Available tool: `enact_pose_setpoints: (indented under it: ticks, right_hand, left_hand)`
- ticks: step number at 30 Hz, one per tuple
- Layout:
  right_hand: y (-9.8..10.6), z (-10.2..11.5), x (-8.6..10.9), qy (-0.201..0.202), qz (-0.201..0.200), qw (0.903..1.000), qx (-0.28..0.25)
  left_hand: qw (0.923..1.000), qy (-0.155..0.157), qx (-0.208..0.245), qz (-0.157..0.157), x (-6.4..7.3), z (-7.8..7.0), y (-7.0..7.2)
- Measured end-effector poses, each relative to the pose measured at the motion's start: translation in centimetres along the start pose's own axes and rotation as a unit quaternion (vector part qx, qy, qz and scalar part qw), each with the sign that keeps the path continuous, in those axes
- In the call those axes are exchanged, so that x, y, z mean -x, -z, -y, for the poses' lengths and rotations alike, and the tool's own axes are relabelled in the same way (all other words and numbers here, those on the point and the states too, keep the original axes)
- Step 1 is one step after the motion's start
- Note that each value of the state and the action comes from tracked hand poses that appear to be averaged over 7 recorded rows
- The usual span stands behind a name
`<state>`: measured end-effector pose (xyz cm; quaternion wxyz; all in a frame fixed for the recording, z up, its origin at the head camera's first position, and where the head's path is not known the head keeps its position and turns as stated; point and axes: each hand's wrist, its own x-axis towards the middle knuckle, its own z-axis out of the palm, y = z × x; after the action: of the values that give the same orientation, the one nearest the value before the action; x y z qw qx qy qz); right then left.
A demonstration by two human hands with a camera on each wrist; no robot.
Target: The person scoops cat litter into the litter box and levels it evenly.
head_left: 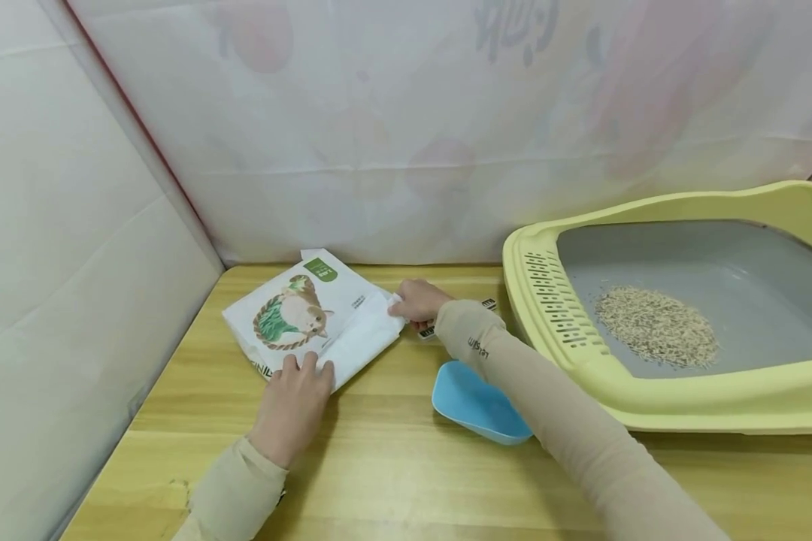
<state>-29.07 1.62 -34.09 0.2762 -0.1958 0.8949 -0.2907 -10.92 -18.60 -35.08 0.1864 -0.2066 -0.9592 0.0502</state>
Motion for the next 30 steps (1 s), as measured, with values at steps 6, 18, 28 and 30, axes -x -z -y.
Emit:
enact_pose_setpoints:
  ticks: [6,18,28,30]
  right_hand:
    - [-0.3,0.1,0.3,-0.02,-0.006,0.9996,-0.019]
    - [0.5,0.6,0.9,-0.067,-0.022,0.9962,-0.05]
    - [2.3,-0.9,0.9,-0.023,0.082,0.9899,-0.113]
    - [2.6,-1.2,0.7,-0.011,0.098,0.9879,-0.12]
  left_hand:
    - [0.9995,-0.03,-0.005,0.004,0.2,0.4,-0.3]
    - [0.9973,-0.059,0.026,0.037,-0.4,1.2,0.0]
    - [0.9936,-0.052,0.088,0.047,-0.5,1.9,0.1]
    - [0.9935,-0.059,0.087,0.044,-0.4,2.1,0.1]
